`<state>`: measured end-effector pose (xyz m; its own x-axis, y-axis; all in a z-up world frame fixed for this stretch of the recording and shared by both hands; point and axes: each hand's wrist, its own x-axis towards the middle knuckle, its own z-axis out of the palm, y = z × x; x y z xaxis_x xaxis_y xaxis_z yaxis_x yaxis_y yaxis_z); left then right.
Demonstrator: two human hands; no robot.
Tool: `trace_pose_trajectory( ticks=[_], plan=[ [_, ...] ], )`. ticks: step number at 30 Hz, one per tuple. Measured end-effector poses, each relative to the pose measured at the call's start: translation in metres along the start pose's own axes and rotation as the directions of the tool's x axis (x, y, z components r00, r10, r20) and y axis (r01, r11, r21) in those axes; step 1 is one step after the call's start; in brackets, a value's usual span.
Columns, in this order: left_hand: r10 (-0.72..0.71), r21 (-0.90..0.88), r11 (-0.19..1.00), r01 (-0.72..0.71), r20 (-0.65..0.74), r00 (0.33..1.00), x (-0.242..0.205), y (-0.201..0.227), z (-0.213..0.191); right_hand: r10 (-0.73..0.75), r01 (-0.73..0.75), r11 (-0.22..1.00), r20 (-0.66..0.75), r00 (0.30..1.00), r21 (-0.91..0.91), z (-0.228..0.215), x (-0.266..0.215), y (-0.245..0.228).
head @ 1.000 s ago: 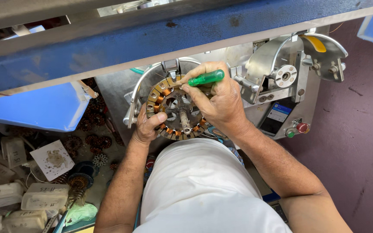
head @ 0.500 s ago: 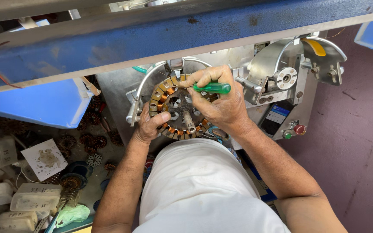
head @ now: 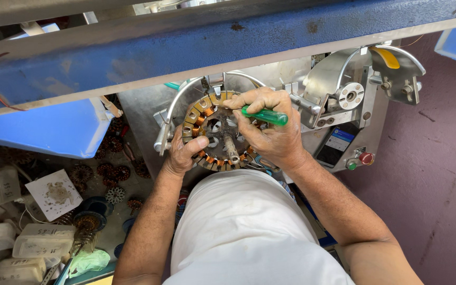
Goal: The person operates a coil winding machine to wind copper wire onto a stator core. They use a screwdriver to adjust the stator and a handheld device to monitor the process. The person repeatedly positions and secures the stator within the machine.
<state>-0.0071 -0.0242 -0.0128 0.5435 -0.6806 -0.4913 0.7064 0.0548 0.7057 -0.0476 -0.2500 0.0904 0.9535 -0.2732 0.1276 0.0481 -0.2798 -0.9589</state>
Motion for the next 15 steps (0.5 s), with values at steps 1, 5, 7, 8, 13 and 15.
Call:
trace_pose_trajectory(
  ticks=[1, 5, 7, 8, 13, 15],
  plan=[
    [-0.006, -0.013, 1.000, 0.006, -0.001, 1.000, 0.0000, -0.0005, 0.0000, 0.002, -0.002, 1.000, 0.001, 1.000, -0.004, -0.0001, 0.0002, -0.0003],
    [-0.021, -0.052, 0.998, 0.021, -0.003, 1.000, 0.0006, -0.0016, -0.0002, 0.022, -0.023, 0.999, 0.009, 1.000, 0.031, 0.0000, 0.0005, -0.0001],
    [-0.026, -0.063, 0.998, 0.025, -0.004, 1.000, 0.0000, -0.0020, -0.0003, 0.025, -0.025, 0.999, 0.010, 1.000, 0.045, 0.0012, -0.0006, 0.0005],
    [-0.028, -0.067, 0.997, 0.028, -0.004, 1.000, -0.0006, -0.0021, -0.0003, 0.019, -0.019, 0.999, 0.007, 1.000, 0.038, 0.0021, -0.0013, 0.0006],
    [-0.038, -0.084, 0.996, 0.037, -0.013, 0.999, 0.0007, -0.0014, 0.0019, -0.014, 0.013, 0.998, -0.003, 1.000, -0.067, 0.0049, -0.0031, 0.0003],
    [-0.016, -0.042, 0.999, 0.016, -0.009, 1.000, 0.0006, -0.0004, 0.0018, -0.058, 0.058, 0.994, -0.003, 0.998, -0.088, 0.0070, -0.0021, 0.0008]
  ],
)
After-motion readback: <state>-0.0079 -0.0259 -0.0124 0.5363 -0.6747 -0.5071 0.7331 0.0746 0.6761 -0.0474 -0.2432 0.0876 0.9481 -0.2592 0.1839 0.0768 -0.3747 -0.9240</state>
